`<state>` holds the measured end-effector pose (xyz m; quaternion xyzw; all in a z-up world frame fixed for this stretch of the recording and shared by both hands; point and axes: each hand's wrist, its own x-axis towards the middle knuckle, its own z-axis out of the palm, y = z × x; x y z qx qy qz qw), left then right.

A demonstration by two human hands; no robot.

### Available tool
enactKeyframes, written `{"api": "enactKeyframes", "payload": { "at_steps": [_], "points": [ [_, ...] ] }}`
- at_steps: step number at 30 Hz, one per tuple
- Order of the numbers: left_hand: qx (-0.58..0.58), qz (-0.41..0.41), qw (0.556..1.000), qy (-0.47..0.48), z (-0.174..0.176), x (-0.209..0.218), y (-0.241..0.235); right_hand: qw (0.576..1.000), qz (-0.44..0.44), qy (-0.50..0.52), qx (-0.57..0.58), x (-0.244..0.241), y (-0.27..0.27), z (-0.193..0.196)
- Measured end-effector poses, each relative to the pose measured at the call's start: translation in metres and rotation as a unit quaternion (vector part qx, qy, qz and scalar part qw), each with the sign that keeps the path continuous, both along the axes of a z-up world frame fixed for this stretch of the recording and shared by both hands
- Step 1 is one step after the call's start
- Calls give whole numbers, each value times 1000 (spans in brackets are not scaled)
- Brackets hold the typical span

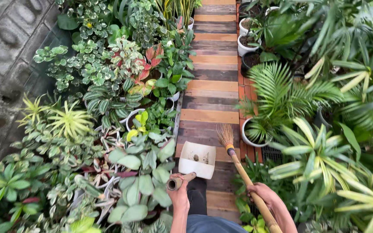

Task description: The person sweeps debris from paved and tiled walkways into a dustpan using a broom. They move through a garden area with many potted plants, collecting scattered leaves and dirt along the way.

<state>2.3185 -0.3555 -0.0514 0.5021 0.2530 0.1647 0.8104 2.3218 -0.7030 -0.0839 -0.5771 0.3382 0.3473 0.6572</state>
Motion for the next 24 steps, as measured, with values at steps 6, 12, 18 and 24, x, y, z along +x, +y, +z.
{"api": "enactKeyframes", "payload": {
  "at_steps": [6,12,18,24],
  "points": [
    [-31,-9,999,22,-21,167,0,998,31,1,-45,143,0,3],
    [26,-57,998,22,-18,309,-6,1000,24,19,4,258,-4,10],
    [15,-62,998,4,-15,440,-22,994,-76,69,27,377,-14,-1],
    [12,-63,998,-5,-39,592,-44,998,-40,28,41,533,-33,-25]
  ]
}}
